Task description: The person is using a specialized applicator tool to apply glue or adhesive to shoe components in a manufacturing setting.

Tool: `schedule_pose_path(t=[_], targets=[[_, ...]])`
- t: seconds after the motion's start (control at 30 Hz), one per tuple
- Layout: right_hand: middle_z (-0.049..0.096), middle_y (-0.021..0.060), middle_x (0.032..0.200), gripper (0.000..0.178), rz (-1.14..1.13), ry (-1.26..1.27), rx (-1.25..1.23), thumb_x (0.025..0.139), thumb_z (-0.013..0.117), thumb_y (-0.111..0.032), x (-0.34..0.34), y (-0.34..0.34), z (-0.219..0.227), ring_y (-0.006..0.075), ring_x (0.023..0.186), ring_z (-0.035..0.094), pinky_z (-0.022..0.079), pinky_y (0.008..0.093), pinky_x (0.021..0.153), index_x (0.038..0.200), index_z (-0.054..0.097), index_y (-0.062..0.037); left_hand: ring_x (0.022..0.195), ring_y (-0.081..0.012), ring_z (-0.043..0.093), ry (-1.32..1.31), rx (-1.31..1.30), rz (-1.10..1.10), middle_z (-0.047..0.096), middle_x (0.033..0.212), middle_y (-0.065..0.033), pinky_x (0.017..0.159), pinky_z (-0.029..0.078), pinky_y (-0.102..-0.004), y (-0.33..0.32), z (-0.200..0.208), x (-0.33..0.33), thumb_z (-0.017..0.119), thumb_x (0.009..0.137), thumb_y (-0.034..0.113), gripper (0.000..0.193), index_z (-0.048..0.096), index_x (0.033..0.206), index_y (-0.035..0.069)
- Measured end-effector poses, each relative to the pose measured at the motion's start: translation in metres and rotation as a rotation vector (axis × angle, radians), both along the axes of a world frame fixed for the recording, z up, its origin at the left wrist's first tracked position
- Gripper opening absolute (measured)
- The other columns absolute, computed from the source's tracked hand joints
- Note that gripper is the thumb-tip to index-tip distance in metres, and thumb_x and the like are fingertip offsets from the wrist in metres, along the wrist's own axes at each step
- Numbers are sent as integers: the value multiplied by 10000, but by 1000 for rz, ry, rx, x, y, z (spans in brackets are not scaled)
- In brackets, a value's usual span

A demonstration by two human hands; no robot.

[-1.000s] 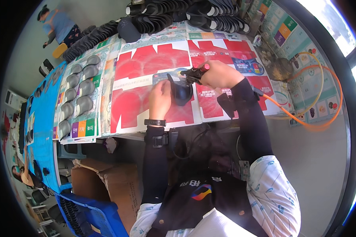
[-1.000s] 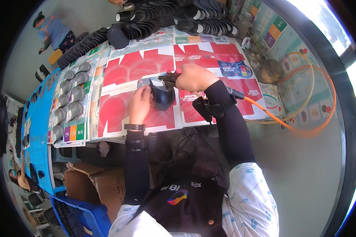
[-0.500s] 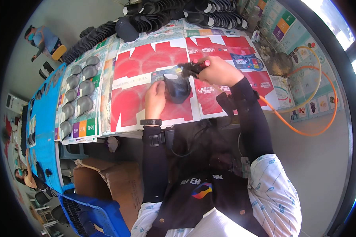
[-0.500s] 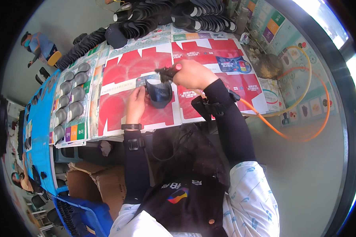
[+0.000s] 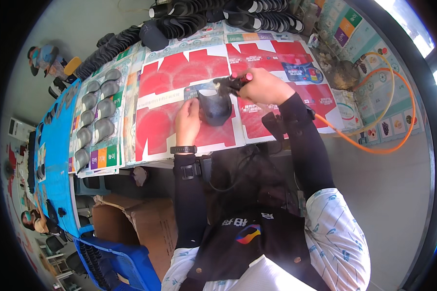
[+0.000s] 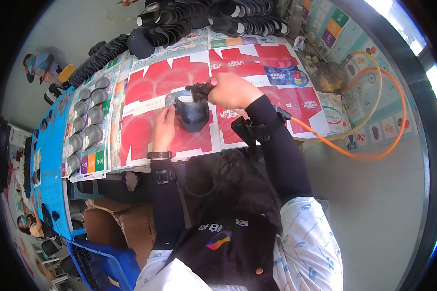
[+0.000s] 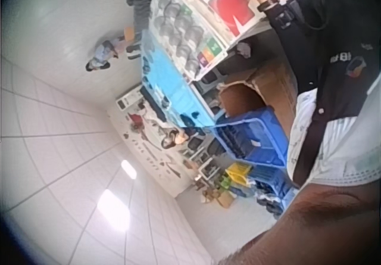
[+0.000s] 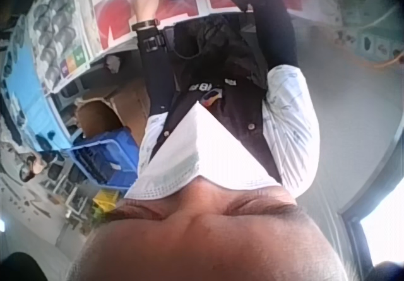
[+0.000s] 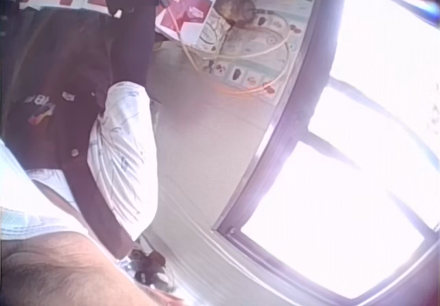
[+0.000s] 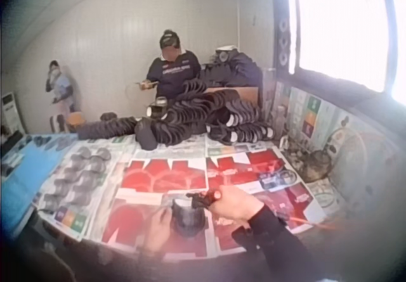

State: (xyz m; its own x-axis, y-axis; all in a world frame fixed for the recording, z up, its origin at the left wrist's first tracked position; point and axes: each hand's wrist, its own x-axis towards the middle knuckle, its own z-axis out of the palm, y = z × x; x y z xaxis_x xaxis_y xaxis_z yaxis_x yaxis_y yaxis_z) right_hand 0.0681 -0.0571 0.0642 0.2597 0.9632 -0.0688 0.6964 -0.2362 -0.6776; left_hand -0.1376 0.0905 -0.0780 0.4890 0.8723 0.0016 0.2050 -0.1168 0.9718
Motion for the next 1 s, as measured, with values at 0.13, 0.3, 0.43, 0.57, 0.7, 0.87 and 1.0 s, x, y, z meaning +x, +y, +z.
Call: schedule_pose_path(t=[0.13,0.3,0.43,0.57,0.7,0.87,1.0], targets=[[647,136,661,281,-15,134,-110,757,665,-78,-4,-1,-2,217,569,613,485,360,572,1007,724,34,717,-115,645,-12,-23,-8,741,951,-51,663,539,-286,-2,3,1,600,1052,331,365,700,1252,43],[662,111,699,310,-31,92,-70,784,652,-64,-11,-15,-2,172,588,613,489,337,579,1070,729,26,724,-116,647,16,-10,12,741,975,-55,661,540,-288,-2,3,1,603,1051,332,372,693,1261,38],[671,108,690,367,1,222,-130,786,679,-103,-14,-21,-2,182,579,623,494,340,579,1135,730,-1,726,-117,649,16,10,7,739,964,-53,646,526,-285,-1,1,5,604,1050,343,388,687,1269,34],[683,154,713,364,15,21,-158,795,651,-117,-17,-19,-10,256,611,660,515,382,615,1137,746,-36,773,-144,673,0,-26,-11,749,961,-71,697,529,-305,1,-1,7,603,1047,354,396,691,1255,29],[671,277,872,228,-50,-217,40,813,606,-120,-8,-9,-10,500,866,629,505,529,769,991,715,-29,885,-231,710,71,104,20,763,1000,-126,820,530,-350,1,-1,8,602,1039,366,402,700,1223,21],[672,273,876,173,-102,-195,92,820,585,-120,-6,-7,-8,478,895,641,495,538,787,909,684,-10,969,-308,718,72,142,-2,756,1053,-173,874,524,-383,2,1,12,609,1028,381,413,706,1205,21],[691,262,896,240,-52,-200,-43,801,608,-125,-13,-15,-9,462,895,654,511,511,794,990,725,-34,864,-218,679,124,210,26,732,980,-118,769,503,-332,1,5,14,641,1025,352,382,699,1201,19]])
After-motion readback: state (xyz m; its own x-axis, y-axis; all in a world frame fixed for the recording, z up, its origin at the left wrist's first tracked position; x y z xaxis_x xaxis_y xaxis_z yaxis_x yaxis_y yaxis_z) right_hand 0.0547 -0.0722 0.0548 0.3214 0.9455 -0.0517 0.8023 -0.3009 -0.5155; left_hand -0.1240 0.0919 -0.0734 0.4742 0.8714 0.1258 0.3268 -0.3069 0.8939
